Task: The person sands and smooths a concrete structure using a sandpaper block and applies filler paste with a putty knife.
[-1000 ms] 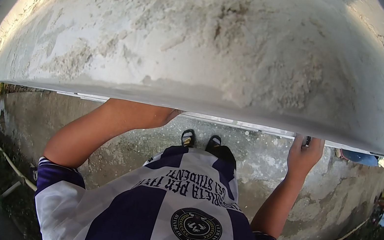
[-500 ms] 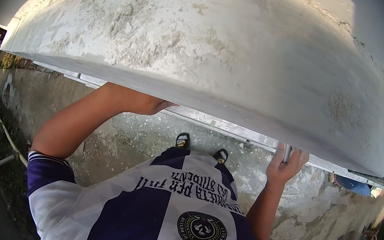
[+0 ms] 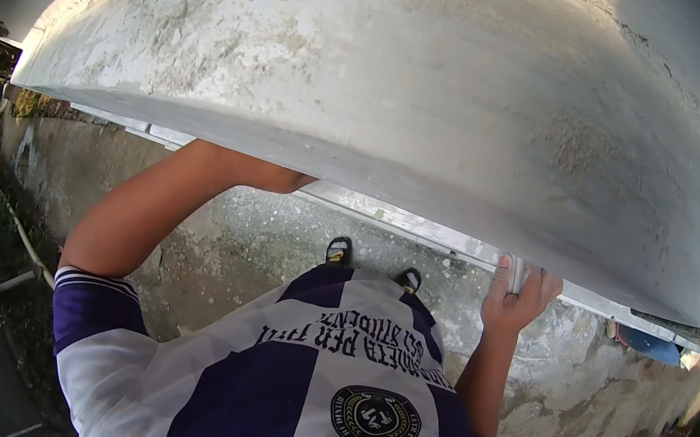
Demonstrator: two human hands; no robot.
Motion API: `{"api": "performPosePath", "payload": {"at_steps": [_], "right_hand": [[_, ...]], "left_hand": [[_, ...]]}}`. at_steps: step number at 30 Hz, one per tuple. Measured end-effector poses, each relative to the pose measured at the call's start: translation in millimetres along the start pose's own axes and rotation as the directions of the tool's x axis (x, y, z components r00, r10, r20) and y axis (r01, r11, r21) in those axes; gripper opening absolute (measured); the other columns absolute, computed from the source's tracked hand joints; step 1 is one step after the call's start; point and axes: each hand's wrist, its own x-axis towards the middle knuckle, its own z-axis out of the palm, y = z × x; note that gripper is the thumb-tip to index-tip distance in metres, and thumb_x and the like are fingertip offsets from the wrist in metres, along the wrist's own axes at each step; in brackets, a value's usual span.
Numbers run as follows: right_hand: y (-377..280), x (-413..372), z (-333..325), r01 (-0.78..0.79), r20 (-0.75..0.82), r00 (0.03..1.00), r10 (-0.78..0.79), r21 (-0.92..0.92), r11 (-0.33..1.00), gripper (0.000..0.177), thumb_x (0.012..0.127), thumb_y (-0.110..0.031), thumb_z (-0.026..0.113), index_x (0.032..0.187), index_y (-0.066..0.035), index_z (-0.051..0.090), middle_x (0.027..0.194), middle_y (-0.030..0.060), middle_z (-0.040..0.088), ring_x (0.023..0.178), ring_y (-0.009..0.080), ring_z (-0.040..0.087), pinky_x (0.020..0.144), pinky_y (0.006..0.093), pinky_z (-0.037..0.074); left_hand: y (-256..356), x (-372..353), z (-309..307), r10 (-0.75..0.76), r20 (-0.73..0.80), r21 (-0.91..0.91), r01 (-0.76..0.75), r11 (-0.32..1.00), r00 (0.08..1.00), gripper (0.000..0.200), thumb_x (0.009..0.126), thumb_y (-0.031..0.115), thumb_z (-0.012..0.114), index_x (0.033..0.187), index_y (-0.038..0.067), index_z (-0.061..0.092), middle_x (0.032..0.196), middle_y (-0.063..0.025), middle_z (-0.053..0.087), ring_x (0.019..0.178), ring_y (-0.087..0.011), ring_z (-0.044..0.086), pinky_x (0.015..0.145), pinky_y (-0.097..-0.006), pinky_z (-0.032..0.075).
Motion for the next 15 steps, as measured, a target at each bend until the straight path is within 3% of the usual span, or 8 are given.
{"api": "performPosePath", "payload": {"at_steps": [5, 7, 10, 13, 15], "right_hand": [[-3, 1, -1, -0.011, -0.008, 1.0, 0.011, -0.007, 1.0, 0.034, 0.088, -0.012, 0.073, 0.118, 0.003, 0.068, 0.13, 0.0235, 0.063, 0.12, 0.0433, 0.053, 0.105, 0.0511, 0.036], [-1, 1, 4, -0.071, -0.029, 0.997, 0.073, 0.068, 0.995, 0.034, 0.088, -0.013, 0.073, 0.118, 0.003, 0.069, 0.13, 0.0234, 0.063, 0.121, 0.0427, 0.053, 0.105, 0.0509, 0.036], [1, -5, 8, -0.121, -0.038, 0.991, 0.125, 0.101, 0.988, 0.033, 0.089, -0.013, 0.073, 0.118, 0.003, 0.069, 0.13, 0.0231, 0.063, 0.121, 0.0419, 0.053, 0.105, 0.0506, 0.036], [1, -3, 5, -0.053, -0.034, 0.998, 0.054, 0.023, 0.998, 0.033, 0.089, -0.013, 0.072, 0.117, 0.002, 0.069, 0.13, 0.0228, 0.064, 0.121, 0.0417, 0.053, 0.105, 0.0504, 0.036], [-1, 1, 4, -0.018, -0.022, 1.0, 0.018, -0.005, 1.0, 0.033, 0.089, -0.013, 0.072, 0.117, 0.002, 0.069, 0.13, 0.0227, 0.064, 0.121, 0.0418, 0.053, 0.105, 0.0503, 0.036]], "left_hand": [[2, 2, 11, -0.01, 0.023, 0.046, 0.009, 0.999, 1.0, 0.041, 0.093, 0.031, 0.069, 0.131, 0.015, 0.068, 0.128, -0.0117, 0.068, 0.116, -0.0335, 0.068, 0.101, -0.0489, 0.054], [-6, -14, 7, -0.021, 0.023, 0.137, 0.018, 0.99, 1.0, 0.04, 0.094, 0.032, 0.068, 0.131, 0.015, 0.068, 0.128, -0.0112, 0.068, 0.116, -0.0334, 0.067, 0.1, -0.0488, 0.055], [-9, -17, -5, -0.047, 0.046, 0.133, 0.04, 0.99, 0.998, 0.039, 0.095, 0.032, 0.067, 0.13, 0.015, 0.068, 0.128, -0.0108, 0.069, 0.115, -0.0333, 0.068, 0.1, -0.0486, 0.055], [-2, 0, 6, 0.012, -0.042, 0.095, -0.008, 0.995, 0.999, 0.04, 0.094, 0.03, 0.067, 0.13, 0.015, 0.068, 0.128, -0.0108, 0.068, 0.116, -0.0329, 0.067, 0.1, -0.048, 0.055], [12, 13, 7, -0.078, 0.105, 0.031, 0.076, 0.997, 0.991, 0.04, 0.093, 0.029, 0.068, 0.13, 0.016, 0.068, 0.128, -0.0104, 0.069, 0.116, -0.0324, 0.067, 0.1, -0.0473, 0.055]]}}
